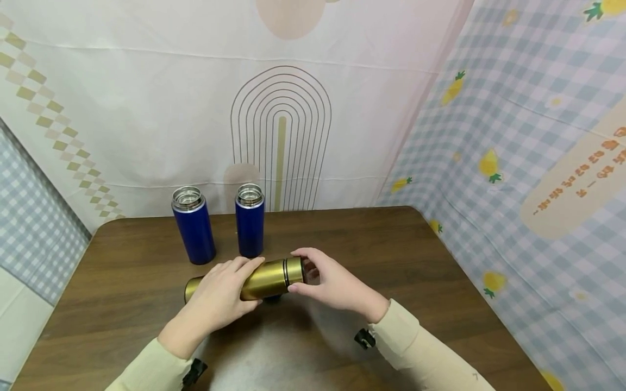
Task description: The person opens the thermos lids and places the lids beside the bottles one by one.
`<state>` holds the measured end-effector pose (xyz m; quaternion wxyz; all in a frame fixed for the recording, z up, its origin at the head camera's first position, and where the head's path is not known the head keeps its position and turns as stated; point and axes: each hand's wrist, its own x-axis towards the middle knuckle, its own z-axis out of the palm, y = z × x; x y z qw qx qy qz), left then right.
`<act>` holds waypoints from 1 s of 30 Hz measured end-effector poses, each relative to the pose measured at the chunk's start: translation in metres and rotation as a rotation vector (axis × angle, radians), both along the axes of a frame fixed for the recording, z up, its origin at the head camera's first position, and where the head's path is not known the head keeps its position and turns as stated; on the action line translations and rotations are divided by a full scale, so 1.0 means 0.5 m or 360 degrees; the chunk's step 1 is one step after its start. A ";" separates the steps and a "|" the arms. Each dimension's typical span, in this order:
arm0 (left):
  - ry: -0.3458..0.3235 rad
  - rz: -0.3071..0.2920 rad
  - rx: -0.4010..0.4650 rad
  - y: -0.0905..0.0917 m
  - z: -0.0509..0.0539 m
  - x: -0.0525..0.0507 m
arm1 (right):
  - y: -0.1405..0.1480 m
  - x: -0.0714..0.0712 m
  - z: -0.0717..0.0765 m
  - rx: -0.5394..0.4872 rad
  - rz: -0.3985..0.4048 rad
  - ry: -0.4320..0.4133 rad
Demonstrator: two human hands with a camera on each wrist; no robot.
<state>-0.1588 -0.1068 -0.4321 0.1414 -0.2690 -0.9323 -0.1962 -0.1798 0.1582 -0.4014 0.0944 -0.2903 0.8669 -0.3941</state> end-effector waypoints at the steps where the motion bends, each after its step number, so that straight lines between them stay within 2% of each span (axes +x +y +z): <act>1: -0.0001 0.0004 0.0002 -0.001 -0.001 -0.001 | 0.000 0.001 0.000 0.0012 0.0006 0.0035; 6: -0.0028 0.0023 0.0010 -0.005 0.000 -0.001 | 0.000 0.003 0.006 0.0052 0.0046 0.0217; 9: -0.0080 0.0014 0.0017 -0.007 0.005 -0.001 | 0.000 0.005 0.010 0.0029 0.0074 0.0281; 12: -0.0199 0.0005 0.0046 -0.010 0.011 -0.001 | 0.001 0.007 0.011 0.0012 0.0095 0.0352; 16: -0.0427 0.0006 0.0123 -0.017 0.015 0.001 | 0.003 0.008 0.010 0.0002 0.0120 0.0431; 19: -0.0522 -0.0021 0.0159 -0.023 0.015 -0.001 | 0.005 0.009 0.008 0.0000 0.0128 0.0469; 22: -0.0565 -0.0085 0.0184 -0.031 0.013 -0.005 | 0.008 0.007 0.008 0.0044 0.0147 0.0569; 26: -0.0665 -0.0145 0.0286 -0.048 0.013 -0.009 | 0.017 0.001 0.009 0.0135 0.0116 0.0747; 28: -0.0685 -0.0145 0.0341 -0.054 0.014 -0.010 | 0.022 -0.002 0.007 0.0154 0.0068 0.0760; 30: -0.0652 -0.0134 0.0365 -0.056 0.015 -0.011 | 0.028 -0.006 0.001 0.0148 0.0021 0.0709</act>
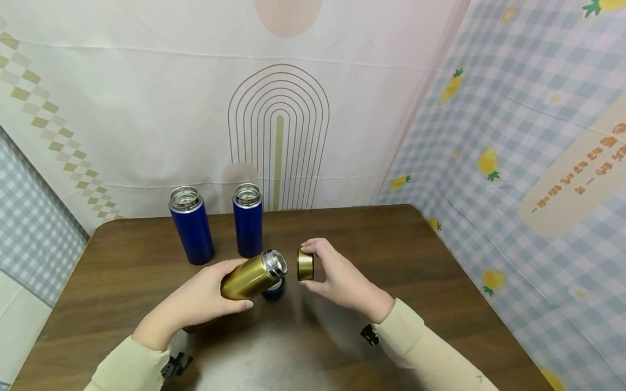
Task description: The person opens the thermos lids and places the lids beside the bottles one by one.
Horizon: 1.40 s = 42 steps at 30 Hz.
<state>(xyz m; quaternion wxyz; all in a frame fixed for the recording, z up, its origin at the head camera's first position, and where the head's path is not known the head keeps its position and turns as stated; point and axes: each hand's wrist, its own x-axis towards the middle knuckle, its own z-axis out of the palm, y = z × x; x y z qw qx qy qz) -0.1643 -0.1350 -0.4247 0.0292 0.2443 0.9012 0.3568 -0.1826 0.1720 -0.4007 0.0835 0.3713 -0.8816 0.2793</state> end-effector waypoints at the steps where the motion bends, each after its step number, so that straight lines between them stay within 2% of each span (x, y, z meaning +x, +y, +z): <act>1: 0.0024 0.0008 0.0003 0.001 0.001 -0.001 | 0.002 -0.002 -0.003 -0.0016 -0.0015 -0.0029; 5: 0.0103 0.0040 -0.0022 0.007 0.002 -0.004 | 0.012 -0.009 -0.015 -0.0033 -0.0079 -0.0093; 13: 0.0109 0.0086 -0.0044 0.020 0.002 -0.010 | 0.025 -0.016 -0.021 -0.0046 -0.0168 -0.0096; 17: 0.0162 0.0106 0.0019 0.030 0.004 -0.016 | 0.033 -0.024 -0.027 -0.0091 -0.0212 -0.0127; 21: 0.0229 0.0145 0.0152 0.052 0.010 -0.028 | 0.045 -0.040 -0.039 -0.0209 -0.0259 -0.0250; 26: 0.0250 0.0228 0.0328 0.102 0.028 -0.057 | 0.064 -0.069 -0.069 -0.0287 -0.0381 -0.0418; 31: 0.0129 0.0348 0.0457 0.153 0.035 -0.094 | 0.073 -0.089 -0.102 -0.0320 -0.0511 -0.0568; 35: 0.0060 0.0412 0.0562 0.183 0.027 -0.132 | 0.075 -0.094 -0.118 -0.0341 -0.0562 -0.0643; 38: 0.0038 0.0449 0.0589 0.199 0.015 -0.158 | 0.077 -0.094 -0.128 -0.0343 -0.0598 -0.0686; 42: 0.0009 0.0489 0.0579 0.215 -0.002 -0.181 | 0.079 -0.095 -0.141 -0.0301 -0.0642 -0.0730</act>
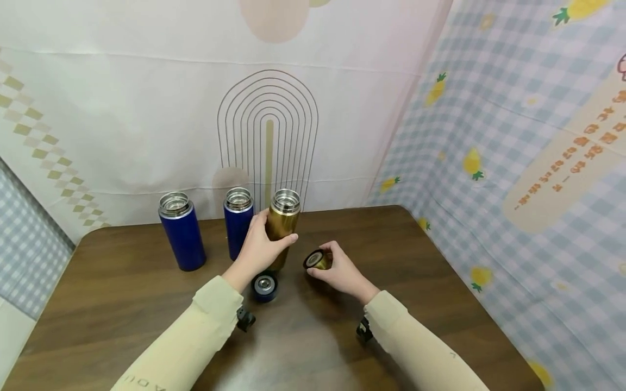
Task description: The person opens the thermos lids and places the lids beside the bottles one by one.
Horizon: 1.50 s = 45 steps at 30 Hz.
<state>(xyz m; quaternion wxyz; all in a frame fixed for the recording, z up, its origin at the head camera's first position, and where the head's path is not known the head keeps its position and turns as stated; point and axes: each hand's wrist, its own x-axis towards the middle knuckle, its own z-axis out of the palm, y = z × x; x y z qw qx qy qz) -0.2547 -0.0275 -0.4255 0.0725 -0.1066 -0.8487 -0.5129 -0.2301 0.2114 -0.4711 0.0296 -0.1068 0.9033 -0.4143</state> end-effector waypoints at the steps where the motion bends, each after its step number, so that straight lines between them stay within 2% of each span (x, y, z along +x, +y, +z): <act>1: -0.0006 0.0008 0.0002 0.002 -0.004 -0.004 | -0.001 0.000 -0.003 0.0011 0.0007 -0.0006; 8: -0.0023 0.0054 0.0036 0.009 -0.019 -0.024 | -0.009 -0.004 -0.025 0.0050 0.0026 -0.0030; 15: -0.0059 0.0054 0.0035 0.010 -0.037 -0.031 | -0.016 0.000 -0.034 0.0093 0.0071 -0.0040; 21: -0.0121 0.0089 -0.0084 0.016 -0.042 -0.029 | -0.016 0.001 -0.039 0.0303 0.0164 0.0033; 24: -0.0160 0.0096 -0.0093 0.020 -0.041 -0.032 | -0.018 0.000 -0.041 0.0426 0.0211 0.0099; 29: -0.0218 0.0080 -0.0050 0.020 -0.046 -0.043 | -0.027 -0.001 -0.039 0.0499 0.0246 0.0142; 38: -0.0221 0.0065 -0.0020 0.025 -0.043 -0.057 | -0.037 -0.007 -0.025 0.0616 0.0185 0.0147; 45: -0.0238 0.0060 -0.0022 0.029 -0.050 -0.058 | -0.039 -0.004 -0.025 0.0683 0.0161 0.0133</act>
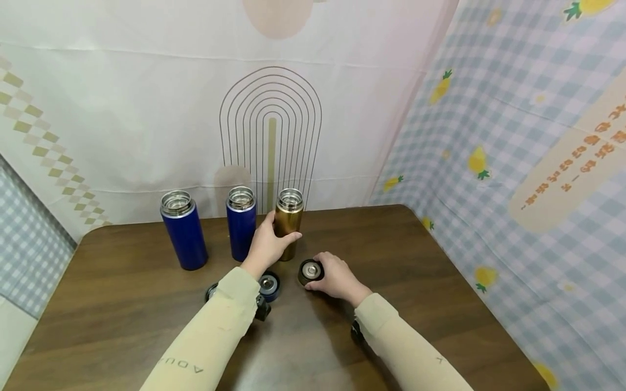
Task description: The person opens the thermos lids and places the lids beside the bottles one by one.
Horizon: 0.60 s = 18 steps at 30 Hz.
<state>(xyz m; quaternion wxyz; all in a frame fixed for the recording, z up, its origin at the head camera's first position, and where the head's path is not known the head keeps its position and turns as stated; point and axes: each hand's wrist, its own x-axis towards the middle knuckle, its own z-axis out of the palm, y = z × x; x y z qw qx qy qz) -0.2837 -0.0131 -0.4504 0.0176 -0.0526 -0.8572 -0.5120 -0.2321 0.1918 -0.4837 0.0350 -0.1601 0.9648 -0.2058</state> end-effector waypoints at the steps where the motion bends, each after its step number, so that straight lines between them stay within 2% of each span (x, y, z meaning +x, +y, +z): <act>1: 0.0003 -0.0002 0.0002 0.000 -0.001 0.001 | 0.000 0.002 0.000 0.0003 0.0000 -0.0001; 9: 0.0008 -0.0022 0.0019 -0.009 -0.015 0.005 | -0.008 0.020 -0.002 -0.0004 0.0009 -0.0010; 14: 0.0015 0.0025 0.0007 -0.028 -0.012 -0.003 | -0.024 0.006 -0.006 0.0001 0.0053 0.0031; 18: -0.0015 -0.0007 -0.0045 -0.028 -0.014 0.000 | -0.029 0.011 -0.015 0.0024 0.0055 0.0048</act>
